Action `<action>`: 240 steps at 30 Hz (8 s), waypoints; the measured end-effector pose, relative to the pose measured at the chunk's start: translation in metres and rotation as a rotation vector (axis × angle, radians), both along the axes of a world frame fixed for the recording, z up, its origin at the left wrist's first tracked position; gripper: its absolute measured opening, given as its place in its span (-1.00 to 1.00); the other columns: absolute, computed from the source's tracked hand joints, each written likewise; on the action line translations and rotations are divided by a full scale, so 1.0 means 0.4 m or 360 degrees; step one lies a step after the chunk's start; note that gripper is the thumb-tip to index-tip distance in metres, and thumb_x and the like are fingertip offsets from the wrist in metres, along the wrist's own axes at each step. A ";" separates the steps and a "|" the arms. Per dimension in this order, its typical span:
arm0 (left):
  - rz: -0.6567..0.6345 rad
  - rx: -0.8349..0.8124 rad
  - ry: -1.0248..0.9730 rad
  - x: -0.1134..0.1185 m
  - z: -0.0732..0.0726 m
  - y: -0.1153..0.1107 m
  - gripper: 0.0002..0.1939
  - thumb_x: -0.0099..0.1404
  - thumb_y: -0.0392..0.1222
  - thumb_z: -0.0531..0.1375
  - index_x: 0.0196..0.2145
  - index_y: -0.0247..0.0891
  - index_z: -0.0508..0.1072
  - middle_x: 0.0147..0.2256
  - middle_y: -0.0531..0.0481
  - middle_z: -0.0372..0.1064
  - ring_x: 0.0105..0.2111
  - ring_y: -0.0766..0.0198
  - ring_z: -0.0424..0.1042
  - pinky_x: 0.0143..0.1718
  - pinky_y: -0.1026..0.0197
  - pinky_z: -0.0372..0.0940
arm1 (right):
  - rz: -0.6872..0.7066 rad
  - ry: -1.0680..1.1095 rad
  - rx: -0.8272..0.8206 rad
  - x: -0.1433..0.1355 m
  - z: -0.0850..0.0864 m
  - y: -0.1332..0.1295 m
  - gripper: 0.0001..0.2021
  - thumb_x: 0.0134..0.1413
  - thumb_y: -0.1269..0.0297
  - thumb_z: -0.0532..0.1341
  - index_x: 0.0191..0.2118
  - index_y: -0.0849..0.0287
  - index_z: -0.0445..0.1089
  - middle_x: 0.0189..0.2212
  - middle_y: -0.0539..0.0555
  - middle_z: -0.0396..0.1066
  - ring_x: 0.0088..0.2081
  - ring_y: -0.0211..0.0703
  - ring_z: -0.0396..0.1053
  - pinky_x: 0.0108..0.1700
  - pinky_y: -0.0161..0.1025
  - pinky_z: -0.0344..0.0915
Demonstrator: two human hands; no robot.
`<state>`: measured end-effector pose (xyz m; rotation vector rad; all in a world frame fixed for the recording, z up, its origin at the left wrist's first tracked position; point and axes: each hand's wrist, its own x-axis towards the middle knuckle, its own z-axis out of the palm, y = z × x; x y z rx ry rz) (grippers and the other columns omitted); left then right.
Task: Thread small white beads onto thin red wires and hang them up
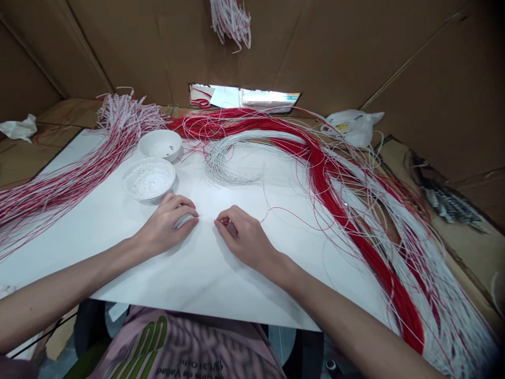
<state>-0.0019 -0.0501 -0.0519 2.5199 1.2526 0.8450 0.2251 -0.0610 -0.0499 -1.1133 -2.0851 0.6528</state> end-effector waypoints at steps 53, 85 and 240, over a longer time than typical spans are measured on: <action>-0.0041 -0.1532 -0.1274 0.032 0.040 -0.053 -0.87 0.17 -0.20 0.35 -0.30 -0.26 0.55 -0.34 0.00 0.49 -0.31 0.34 0.45 -0.26 0.31 0.35 | 0.0242 0.0467 0.0196 -0.016 0.042 -0.039 -0.91 0.13 0.51 0.16 -0.33 0.19 0.34 -0.32 0.07 0.50 -0.38 -0.30 0.42 -0.46 -0.36 0.38; -0.0040 -0.1467 -0.1217 0.042 0.042 -0.056 -0.81 0.12 -0.16 0.38 -0.37 -0.31 0.52 -0.38 -0.05 0.49 -0.37 0.30 0.45 -0.32 0.27 0.38 | 0.0257 0.0305 0.0508 -0.011 0.023 -0.029 -0.90 0.21 0.45 0.19 -0.24 0.16 0.45 -0.33 0.07 0.55 -0.28 -0.20 0.52 -0.23 -0.25 0.50; 0.0093 -0.1636 -0.1380 0.044 0.029 -0.056 -0.82 0.13 -0.13 0.38 -0.35 -0.26 0.55 -0.36 -0.02 0.54 -0.35 0.31 0.50 -0.31 0.29 0.38 | 0.0198 0.0502 0.0252 -0.016 0.042 -0.044 -0.89 0.16 0.52 0.16 -0.26 0.19 0.38 -0.33 0.06 0.53 -0.42 -0.32 0.45 -0.50 -0.39 0.38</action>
